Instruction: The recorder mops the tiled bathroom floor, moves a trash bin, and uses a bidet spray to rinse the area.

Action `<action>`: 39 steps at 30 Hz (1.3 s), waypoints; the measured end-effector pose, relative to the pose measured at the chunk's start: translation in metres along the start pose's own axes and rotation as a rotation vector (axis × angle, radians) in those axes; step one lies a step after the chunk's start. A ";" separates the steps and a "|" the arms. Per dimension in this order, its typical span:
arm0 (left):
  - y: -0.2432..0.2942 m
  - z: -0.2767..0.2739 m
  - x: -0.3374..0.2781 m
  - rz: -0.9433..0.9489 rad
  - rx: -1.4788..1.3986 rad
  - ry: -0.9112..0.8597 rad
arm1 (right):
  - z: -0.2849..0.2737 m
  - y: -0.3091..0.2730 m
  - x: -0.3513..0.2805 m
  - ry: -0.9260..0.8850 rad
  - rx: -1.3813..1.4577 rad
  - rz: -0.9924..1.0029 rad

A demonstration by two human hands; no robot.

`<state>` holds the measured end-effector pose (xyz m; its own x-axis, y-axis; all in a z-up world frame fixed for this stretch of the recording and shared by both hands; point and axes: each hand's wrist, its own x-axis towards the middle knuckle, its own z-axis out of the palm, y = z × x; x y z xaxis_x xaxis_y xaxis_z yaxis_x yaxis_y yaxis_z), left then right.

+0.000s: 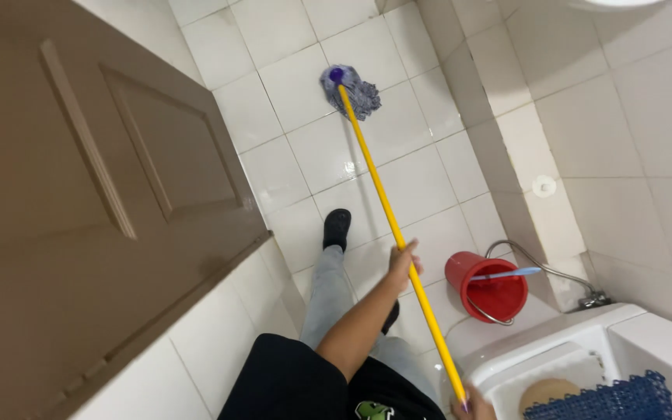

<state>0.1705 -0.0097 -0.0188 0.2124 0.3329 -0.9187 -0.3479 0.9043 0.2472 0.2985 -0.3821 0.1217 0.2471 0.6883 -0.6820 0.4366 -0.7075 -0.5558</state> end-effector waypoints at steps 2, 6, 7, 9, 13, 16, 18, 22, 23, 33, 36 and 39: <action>0.049 -0.018 0.002 -0.022 0.064 0.002 | 0.002 -0.074 0.089 -0.014 -0.002 0.004; 0.125 -0.032 0.050 0.011 0.128 -0.096 | 0.028 -0.229 0.219 -0.049 0.040 0.087; 0.145 -0.033 0.068 0.000 0.131 -0.090 | 0.028 -0.252 0.235 -0.055 0.044 0.098; 0.181 -0.036 0.104 0.163 -0.055 -0.224 | 0.027 -0.296 0.267 -0.066 0.064 -0.005; 0.287 0.002 0.063 0.083 -0.002 -0.130 | 0.003 -0.356 0.254 -0.044 0.129 -0.039; 0.342 0.020 0.073 0.126 -0.134 -0.140 | -0.018 -0.380 0.218 -0.012 0.062 -0.013; 0.380 0.028 0.079 0.162 -0.125 -0.106 | -0.026 -0.366 0.191 -0.046 0.091 -0.014; 0.429 0.060 0.053 0.284 -0.067 -0.121 | -0.035 -0.366 0.178 0.128 -0.015 -0.284; 0.431 0.068 0.043 0.372 -0.008 -0.091 | -0.040 -0.377 0.172 0.145 -0.056 -0.175; 0.528 0.047 0.063 0.714 0.581 0.599 | -0.020 -0.356 0.185 0.031 0.595 -0.095; 0.541 -0.018 0.205 0.856 0.624 0.591 | -0.008 -0.271 0.185 0.261 0.517 0.121; 0.525 -0.028 0.123 0.618 0.543 0.366 | -0.001 -0.188 0.159 0.333 0.076 0.382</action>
<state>-0.0116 0.4985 -0.0107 -0.2061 0.7798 -0.5912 0.1957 0.6248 0.7559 0.2565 -0.1396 0.1176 0.6443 0.3833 -0.6617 0.2003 -0.9197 -0.3377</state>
